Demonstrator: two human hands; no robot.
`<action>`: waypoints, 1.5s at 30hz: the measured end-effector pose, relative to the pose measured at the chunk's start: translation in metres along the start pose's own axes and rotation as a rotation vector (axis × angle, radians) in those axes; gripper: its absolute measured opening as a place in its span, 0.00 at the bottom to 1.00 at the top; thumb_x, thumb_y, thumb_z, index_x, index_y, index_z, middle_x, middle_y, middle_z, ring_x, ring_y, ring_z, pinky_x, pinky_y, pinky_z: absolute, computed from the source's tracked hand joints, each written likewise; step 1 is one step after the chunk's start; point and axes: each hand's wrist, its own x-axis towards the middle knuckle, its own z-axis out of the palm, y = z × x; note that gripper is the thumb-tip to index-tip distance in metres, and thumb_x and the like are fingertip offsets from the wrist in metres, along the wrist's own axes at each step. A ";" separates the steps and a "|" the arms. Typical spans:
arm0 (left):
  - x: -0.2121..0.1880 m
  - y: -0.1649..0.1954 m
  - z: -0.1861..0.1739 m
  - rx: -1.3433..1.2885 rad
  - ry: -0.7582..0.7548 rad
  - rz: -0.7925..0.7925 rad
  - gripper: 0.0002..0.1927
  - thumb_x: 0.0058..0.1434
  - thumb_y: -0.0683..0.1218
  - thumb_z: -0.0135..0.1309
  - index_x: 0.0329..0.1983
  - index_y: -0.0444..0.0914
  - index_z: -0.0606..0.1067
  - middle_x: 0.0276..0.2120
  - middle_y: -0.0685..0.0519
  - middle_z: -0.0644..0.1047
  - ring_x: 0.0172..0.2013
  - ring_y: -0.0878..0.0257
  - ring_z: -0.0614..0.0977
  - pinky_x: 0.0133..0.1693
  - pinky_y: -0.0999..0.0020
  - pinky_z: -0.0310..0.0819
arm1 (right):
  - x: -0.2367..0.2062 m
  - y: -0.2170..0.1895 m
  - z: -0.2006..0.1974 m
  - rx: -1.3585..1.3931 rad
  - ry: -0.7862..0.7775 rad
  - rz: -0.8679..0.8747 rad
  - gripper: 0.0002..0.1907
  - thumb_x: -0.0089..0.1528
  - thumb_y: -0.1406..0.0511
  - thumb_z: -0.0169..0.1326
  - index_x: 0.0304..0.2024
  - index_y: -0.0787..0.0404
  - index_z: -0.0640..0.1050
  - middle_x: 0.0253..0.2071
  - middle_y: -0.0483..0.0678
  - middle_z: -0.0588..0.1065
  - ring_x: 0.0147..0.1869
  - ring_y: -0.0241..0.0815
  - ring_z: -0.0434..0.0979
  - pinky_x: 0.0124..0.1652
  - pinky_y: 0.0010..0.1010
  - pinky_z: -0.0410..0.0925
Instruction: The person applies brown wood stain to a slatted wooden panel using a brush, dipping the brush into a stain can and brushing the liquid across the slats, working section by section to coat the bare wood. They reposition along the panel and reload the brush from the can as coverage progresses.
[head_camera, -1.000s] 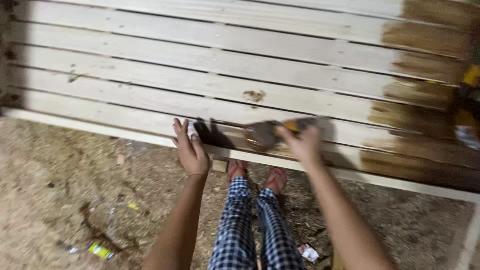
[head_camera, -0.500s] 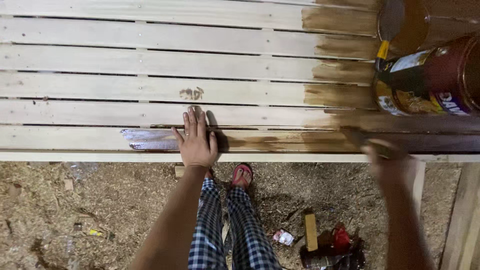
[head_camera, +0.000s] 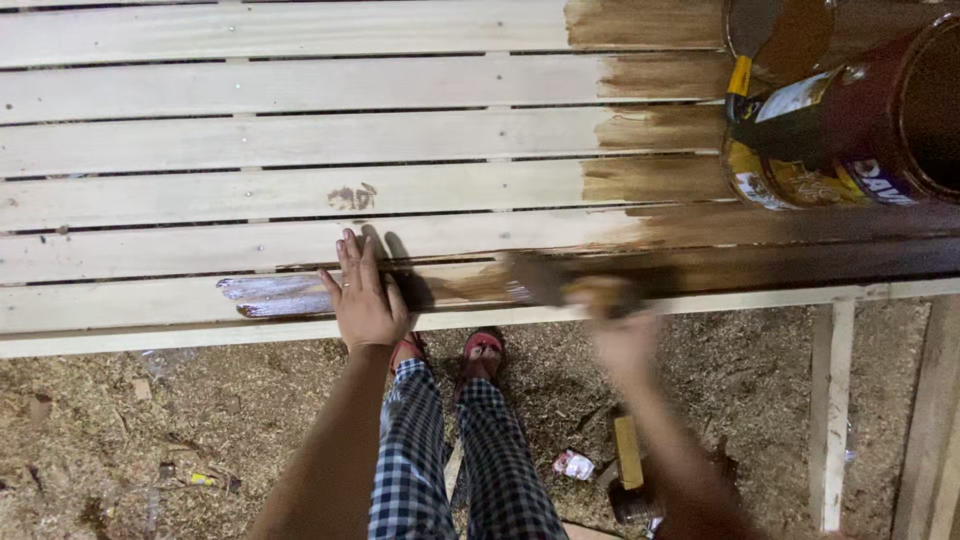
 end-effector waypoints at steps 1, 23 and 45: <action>0.000 0.001 -0.001 0.004 -0.011 0.001 0.38 0.62 0.53 0.36 0.77 0.40 0.54 0.77 0.43 0.50 0.77 0.47 0.47 0.71 0.34 0.31 | 0.011 0.013 -0.038 0.027 0.104 0.184 0.28 0.60 0.56 0.60 0.52 0.71 0.72 0.39 0.57 0.80 0.35 0.42 0.85 0.34 0.32 0.81; 0.005 0.009 -0.014 0.013 -0.066 -0.015 0.37 0.63 0.52 0.38 0.77 0.40 0.54 0.78 0.43 0.47 0.77 0.48 0.45 0.70 0.33 0.29 | -0.035 -0.064 0.117 -0.168 -0.049 -0.456 0.06 0.67 0.64 0.59 0.46 0.55 0.81 0.34 0.47 0.81 0.27 0.34 0.78 0.26 0.24 0.74; 0.014 0.001 -0.004 0.087 -0.088 -0.035 0.36 0.64 0.53 0.33 0.78 0.42 0.52 0.78 0.46 0.45 0.77 0.52 0.45 0.71 0.37 0.28 | 0.091 -0.042 0.065 0.240 -0.362 0.272 0.04 0.58 0.66 0.61 0.34 0.54 0.78 0.37 0.43 0.79 0.45 0.40 0.80 0.49 0.38 0.74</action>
